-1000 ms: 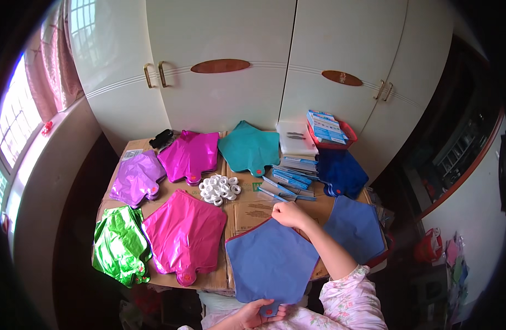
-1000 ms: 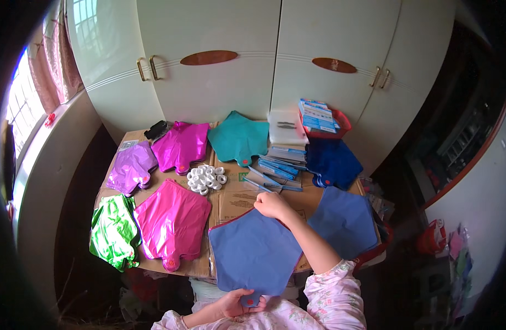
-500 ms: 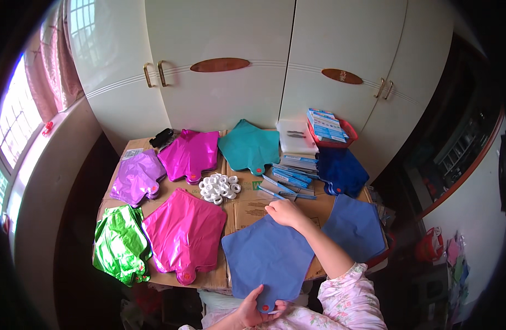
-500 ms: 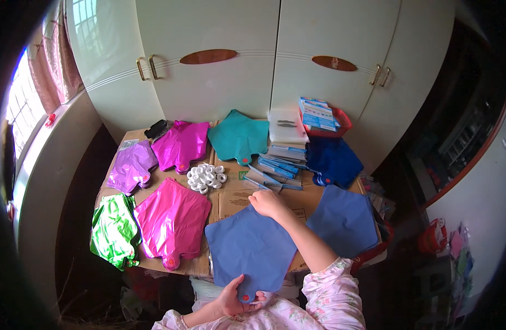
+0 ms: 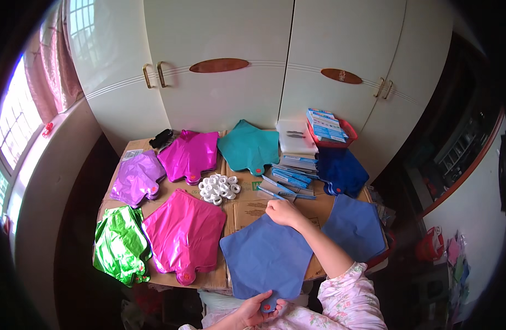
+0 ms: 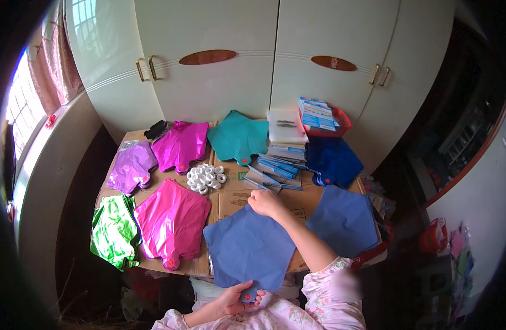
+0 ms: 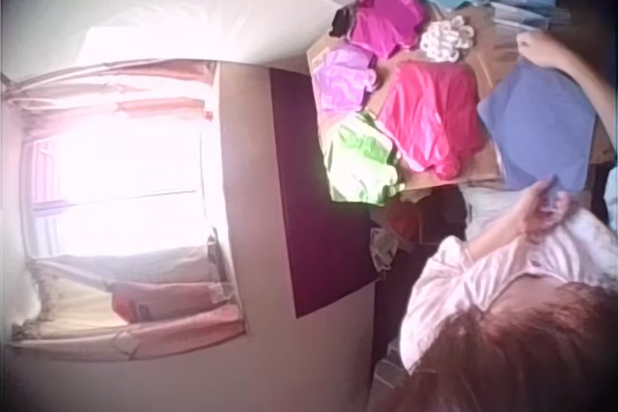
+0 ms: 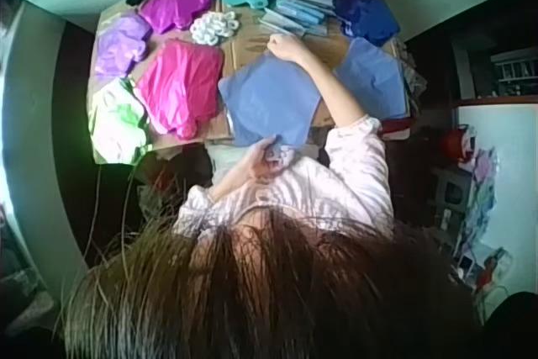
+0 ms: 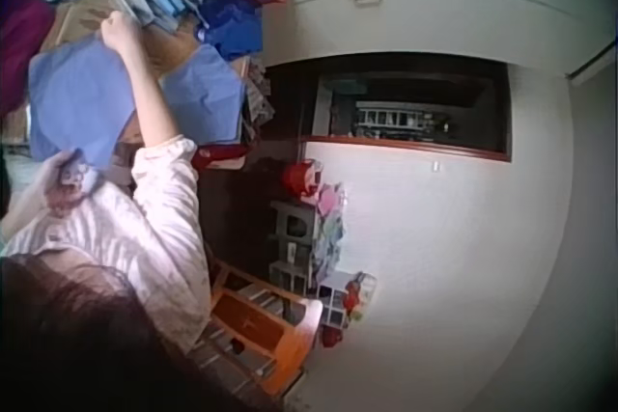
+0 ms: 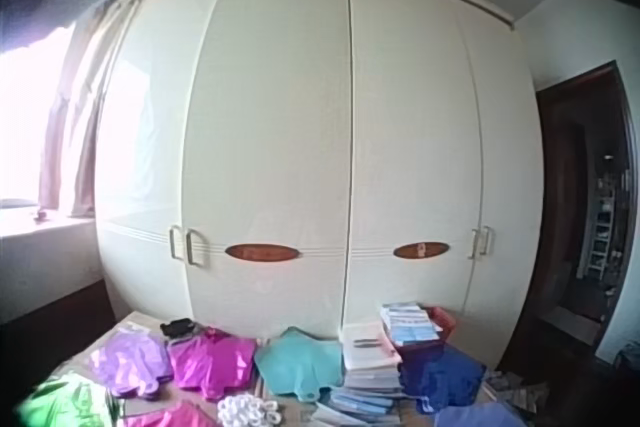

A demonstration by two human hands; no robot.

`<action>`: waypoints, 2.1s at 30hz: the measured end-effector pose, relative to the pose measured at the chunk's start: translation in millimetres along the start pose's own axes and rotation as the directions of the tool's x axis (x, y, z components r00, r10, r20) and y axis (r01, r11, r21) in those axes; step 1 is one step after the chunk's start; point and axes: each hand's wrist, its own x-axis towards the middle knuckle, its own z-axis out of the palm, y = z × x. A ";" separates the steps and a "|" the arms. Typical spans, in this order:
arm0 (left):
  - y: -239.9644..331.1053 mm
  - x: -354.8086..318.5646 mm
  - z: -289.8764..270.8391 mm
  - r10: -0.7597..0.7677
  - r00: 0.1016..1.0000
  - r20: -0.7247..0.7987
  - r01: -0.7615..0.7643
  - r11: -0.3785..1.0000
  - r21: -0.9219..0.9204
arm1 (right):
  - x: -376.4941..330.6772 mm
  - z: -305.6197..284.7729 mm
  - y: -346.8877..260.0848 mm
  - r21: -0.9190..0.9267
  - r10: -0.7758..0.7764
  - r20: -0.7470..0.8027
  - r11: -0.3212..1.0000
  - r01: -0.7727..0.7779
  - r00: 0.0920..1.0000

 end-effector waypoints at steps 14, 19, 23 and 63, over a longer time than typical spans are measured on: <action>-3.2 8.1 -0.6 0.043 0.994 0.101 -0.028 0.988 -0.149 | -5.0 3.2 0.0 0.116 -0.038 -0.169 0.992 0.058 0.985; -3.9 9.9 -4.8 0.049 0.984 0.170 -0.031 0.994 -0.108 | -49.1 2.7 4.0 0.092 -0.245 -0.351 0.951 0.294 0.904; -3.6 4.2 6.0 0.042 0.989 0.141 -0.033 0.997 -0.066 | -98.5 -16.5 -15.7 0.220 -0.202 -0.147 0.948 0.231 0.968; 86.2 -43.5 41.5 0.569 0.821 -0.041 -0.510 0.765 0.393 | -52.2 33.5 2.8 -0.361 -0.517 -0.301 0.839 0.406 0.801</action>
